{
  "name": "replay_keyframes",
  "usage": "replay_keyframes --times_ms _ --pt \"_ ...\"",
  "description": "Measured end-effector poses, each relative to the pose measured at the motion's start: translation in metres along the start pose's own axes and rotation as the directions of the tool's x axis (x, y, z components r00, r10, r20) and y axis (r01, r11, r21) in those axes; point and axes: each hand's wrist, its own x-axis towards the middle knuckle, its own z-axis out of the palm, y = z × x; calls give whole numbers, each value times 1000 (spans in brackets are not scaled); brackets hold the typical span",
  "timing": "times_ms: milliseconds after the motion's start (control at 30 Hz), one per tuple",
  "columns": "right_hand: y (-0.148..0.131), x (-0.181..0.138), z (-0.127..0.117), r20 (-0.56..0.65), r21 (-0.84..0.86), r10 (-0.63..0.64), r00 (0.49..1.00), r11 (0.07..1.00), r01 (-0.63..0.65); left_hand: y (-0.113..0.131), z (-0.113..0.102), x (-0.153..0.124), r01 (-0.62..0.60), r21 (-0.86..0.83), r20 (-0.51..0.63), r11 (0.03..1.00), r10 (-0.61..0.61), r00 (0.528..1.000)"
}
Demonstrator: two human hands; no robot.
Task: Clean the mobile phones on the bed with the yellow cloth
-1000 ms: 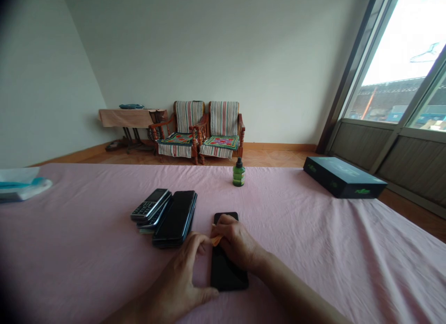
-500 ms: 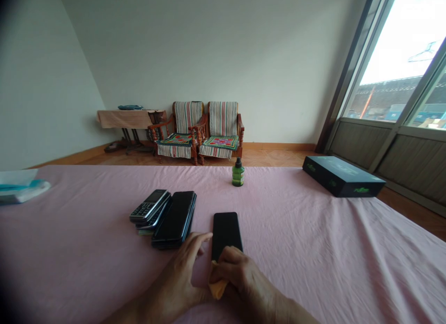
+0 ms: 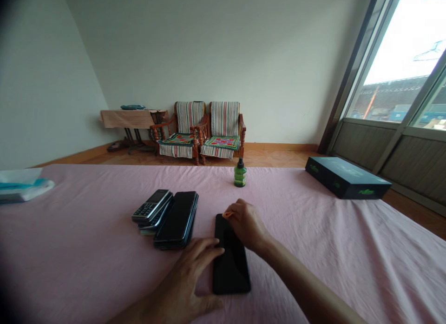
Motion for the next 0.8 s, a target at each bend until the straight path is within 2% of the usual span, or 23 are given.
replay_keyframes --times_ms 133,300,800 --pt "12 23 27 -33 -49 1 999 999 -2 4 -1 1 -18 28 -4 999 18 1000" --pt "9 22 49 43 -76 -46 998 996 49 2 1 0 -33 49 -3 998 33 999" --pt "17 21 54 -19 -209 26 999 978 -29 7 -1 2 -46 85 7 995 46 999"
